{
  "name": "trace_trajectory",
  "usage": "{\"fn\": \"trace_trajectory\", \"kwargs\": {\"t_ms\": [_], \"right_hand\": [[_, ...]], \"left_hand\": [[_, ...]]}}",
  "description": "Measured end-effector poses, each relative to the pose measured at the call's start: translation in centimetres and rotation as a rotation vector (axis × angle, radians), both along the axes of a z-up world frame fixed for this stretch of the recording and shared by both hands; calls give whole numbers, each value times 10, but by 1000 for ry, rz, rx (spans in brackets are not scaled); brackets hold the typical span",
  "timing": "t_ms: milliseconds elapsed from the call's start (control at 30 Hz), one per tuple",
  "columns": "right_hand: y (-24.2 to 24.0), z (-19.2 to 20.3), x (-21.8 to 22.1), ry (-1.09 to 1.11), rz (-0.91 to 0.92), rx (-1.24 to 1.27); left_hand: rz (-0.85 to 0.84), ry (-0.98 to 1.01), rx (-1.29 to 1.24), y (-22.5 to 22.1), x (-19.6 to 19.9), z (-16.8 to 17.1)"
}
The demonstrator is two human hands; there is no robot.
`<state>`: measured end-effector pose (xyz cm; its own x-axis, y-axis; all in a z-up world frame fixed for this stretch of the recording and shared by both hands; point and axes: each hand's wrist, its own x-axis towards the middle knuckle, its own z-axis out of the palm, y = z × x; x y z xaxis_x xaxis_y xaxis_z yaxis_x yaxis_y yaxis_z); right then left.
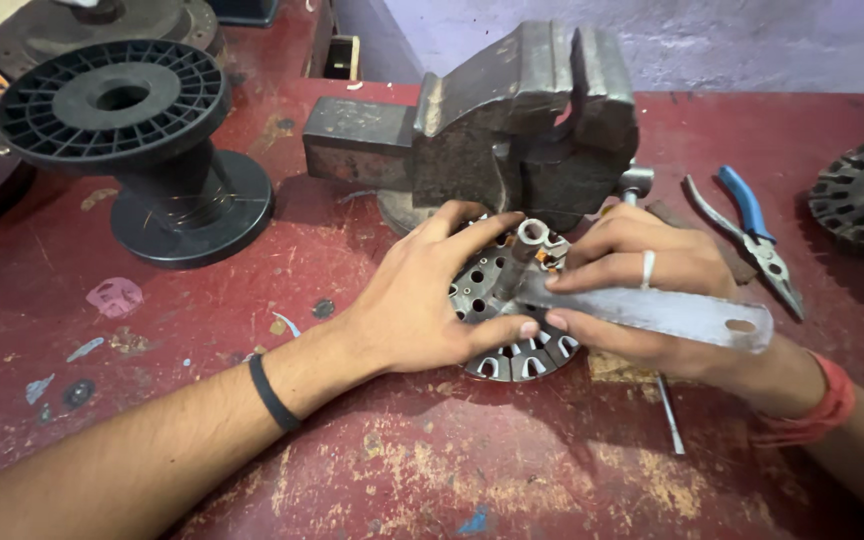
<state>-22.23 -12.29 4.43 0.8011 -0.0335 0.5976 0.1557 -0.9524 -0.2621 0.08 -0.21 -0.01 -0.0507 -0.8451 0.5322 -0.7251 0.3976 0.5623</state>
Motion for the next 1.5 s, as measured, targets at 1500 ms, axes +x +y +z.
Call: {"fn": "trace_trajectory", "kwargs": {"t_ms": [1500], "right_hand": [[-35, 18, -25, 661, -777, 689]], "left_hand": [[42, 258, -64, -107, 35, 87]]}}
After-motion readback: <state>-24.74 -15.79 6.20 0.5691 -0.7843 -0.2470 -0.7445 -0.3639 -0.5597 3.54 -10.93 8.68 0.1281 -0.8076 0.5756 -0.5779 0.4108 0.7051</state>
